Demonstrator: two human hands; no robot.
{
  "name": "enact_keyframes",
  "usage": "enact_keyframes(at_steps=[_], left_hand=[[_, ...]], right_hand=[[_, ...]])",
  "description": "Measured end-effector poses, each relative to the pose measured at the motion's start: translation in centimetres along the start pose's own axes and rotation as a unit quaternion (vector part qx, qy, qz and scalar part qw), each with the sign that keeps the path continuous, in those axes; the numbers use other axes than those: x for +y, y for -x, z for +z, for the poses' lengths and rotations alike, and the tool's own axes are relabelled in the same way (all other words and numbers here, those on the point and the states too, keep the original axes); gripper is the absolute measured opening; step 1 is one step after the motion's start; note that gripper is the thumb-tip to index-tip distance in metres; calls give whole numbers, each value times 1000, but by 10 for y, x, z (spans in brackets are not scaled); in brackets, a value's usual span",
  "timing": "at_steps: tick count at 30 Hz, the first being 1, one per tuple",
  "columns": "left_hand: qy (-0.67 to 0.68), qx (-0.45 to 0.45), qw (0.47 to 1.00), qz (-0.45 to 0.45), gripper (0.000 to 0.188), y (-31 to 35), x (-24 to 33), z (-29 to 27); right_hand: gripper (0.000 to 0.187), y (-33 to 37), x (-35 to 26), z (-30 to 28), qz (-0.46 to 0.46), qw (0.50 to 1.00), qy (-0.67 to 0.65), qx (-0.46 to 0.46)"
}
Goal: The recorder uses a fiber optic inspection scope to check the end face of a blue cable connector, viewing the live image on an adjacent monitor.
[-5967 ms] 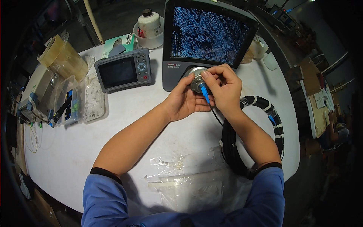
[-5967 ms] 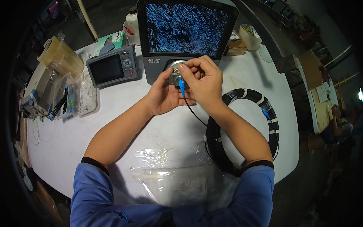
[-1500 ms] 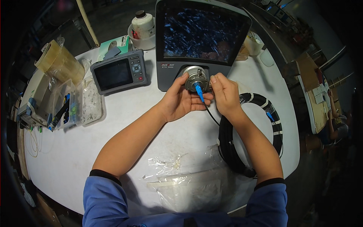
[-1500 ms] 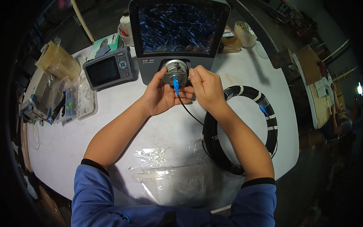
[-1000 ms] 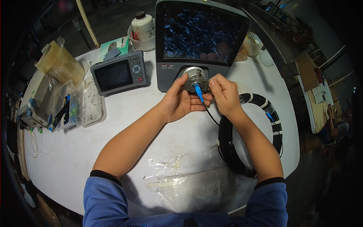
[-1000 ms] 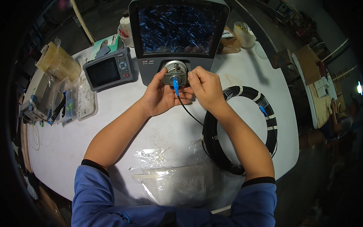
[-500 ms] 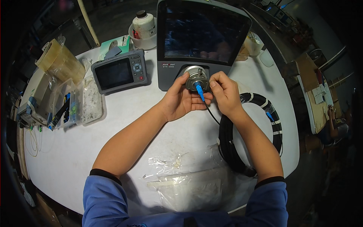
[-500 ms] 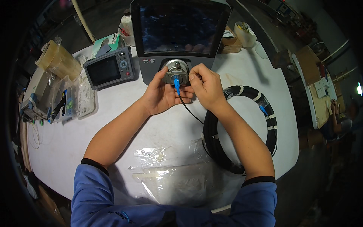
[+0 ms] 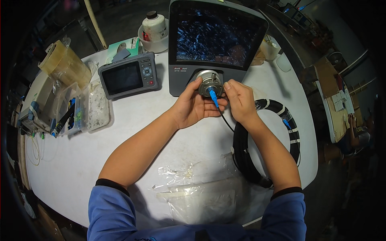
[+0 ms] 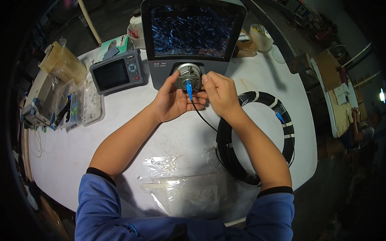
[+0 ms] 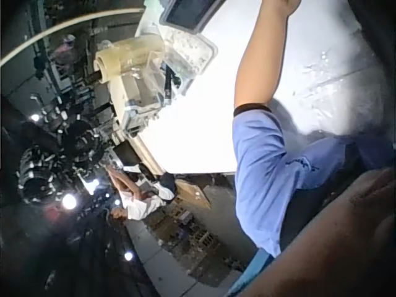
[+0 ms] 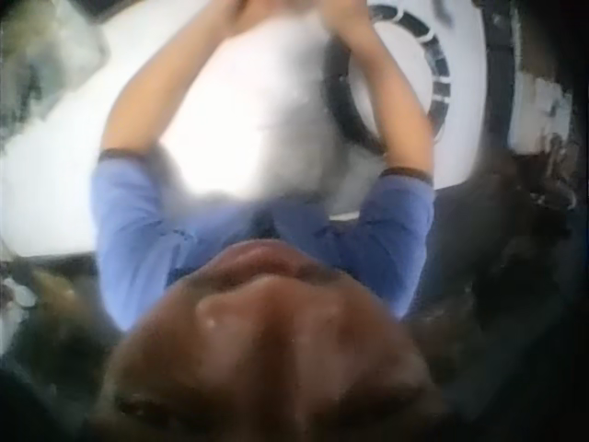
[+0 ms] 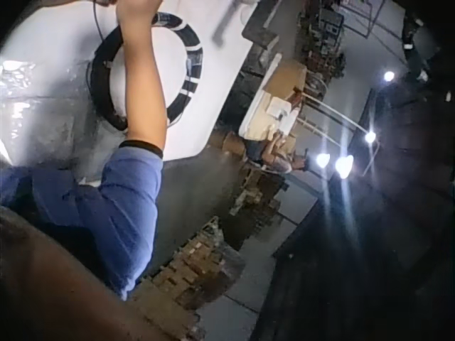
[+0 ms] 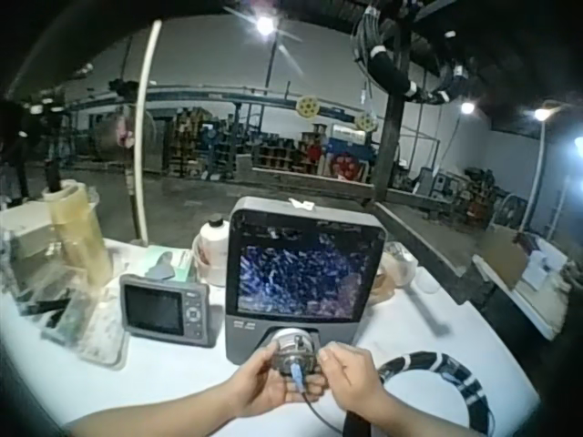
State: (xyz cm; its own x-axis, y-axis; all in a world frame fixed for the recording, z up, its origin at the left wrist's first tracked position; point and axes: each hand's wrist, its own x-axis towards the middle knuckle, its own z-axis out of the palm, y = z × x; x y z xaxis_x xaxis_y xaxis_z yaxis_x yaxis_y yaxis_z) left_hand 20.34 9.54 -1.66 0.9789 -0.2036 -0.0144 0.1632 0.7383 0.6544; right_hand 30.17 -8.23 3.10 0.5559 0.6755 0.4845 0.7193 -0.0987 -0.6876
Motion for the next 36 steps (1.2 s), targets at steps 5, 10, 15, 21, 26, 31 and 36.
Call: enact_keyframes(at_steps=[5, 10, 15, 21, 26, 31, 36], left_hand=[[-4, 2, 1000, 0, 80, -1, -1, 1], [-6, 2, 1000, 1, 81, -2, -1, 0], [-12, 4, 1000, 8, 81, -1, 0, 2], [-13, 0, 1000, 8, 81, -2, -1, 0], [-12, 1, 1000, 2, 82, -1, 0, 2], [-2, 18, 1000, 1, 80, 4, 2, 10], [-237, 195, 948, 83, 56, 27, -3, 10]], right_hand=[[31, 1, 1, 1, -11, 1000, -9, 16], [24, 1, 1, -1, -14, 1000, -19, 8], [18, 0, -1, -1, -22, 999, -24, 13], [14, 1, 0, -1, -21, 999, -32, 10], [12, 1, 2, -1, -32, 999, -28, 15], [17, 3, -5, 2, -31, 998, -26, 54], [40, 5, -11, -4, -159, 984, 68, 46]])
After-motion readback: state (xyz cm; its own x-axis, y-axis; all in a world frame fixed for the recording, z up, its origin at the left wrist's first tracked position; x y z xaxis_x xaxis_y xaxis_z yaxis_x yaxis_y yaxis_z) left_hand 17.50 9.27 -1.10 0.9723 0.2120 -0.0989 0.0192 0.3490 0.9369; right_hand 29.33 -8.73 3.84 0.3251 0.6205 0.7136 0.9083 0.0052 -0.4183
